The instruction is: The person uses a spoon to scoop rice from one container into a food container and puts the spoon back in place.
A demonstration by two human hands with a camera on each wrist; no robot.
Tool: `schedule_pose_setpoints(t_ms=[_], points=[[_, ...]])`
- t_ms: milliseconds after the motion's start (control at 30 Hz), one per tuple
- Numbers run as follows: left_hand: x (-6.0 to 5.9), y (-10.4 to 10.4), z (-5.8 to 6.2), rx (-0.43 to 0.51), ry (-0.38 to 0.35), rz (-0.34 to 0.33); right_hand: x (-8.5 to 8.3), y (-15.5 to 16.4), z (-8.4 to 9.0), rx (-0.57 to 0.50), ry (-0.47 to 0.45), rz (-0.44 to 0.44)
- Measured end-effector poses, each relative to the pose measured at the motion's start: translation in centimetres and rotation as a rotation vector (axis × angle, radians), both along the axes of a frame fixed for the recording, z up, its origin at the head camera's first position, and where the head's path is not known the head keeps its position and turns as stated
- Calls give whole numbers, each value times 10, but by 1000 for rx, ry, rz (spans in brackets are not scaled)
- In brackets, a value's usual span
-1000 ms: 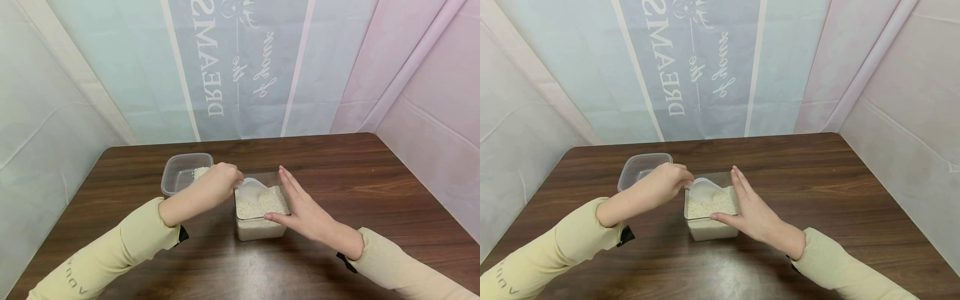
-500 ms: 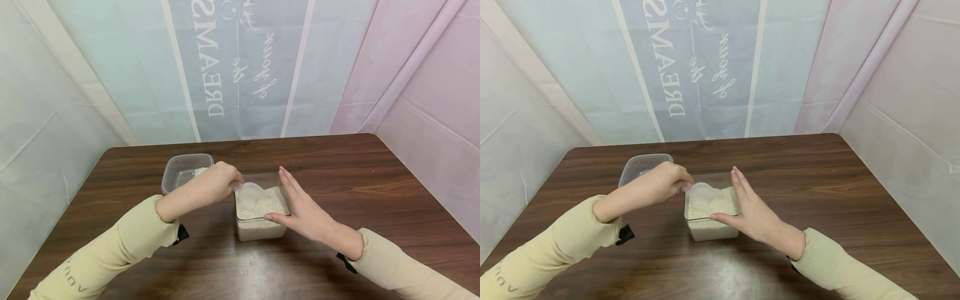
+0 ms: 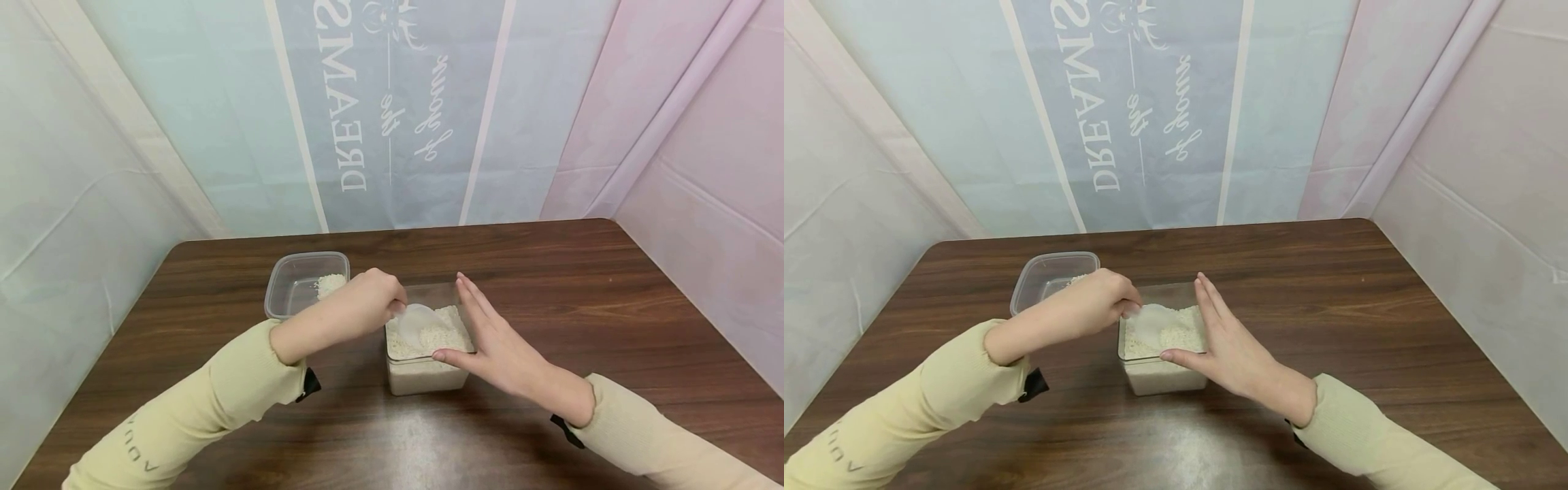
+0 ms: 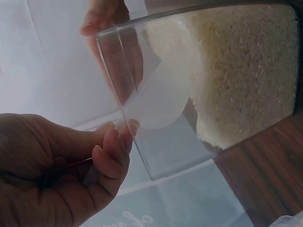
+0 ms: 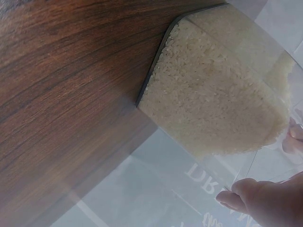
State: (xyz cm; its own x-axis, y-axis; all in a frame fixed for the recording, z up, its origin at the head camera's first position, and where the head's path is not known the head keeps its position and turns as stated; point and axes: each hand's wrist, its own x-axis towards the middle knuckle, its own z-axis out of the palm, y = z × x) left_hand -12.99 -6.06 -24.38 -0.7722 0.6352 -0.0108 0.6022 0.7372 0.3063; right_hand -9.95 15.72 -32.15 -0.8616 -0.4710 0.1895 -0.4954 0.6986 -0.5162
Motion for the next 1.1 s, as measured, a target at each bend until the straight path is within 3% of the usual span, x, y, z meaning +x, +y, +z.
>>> schedule_pose_setpoints(t_ms=[500, 833, 1100], points=[[-2, 15, -7, -10, -48, 34, 0, -1, 2, -3, -5, -3], [-7, 11, -4, 19, -171, 4, -1, -2, 3, 1, -11, -1], [-11, 9, -1, 30, -277, 69, -1, -1, 4, -1, -23, -7]])
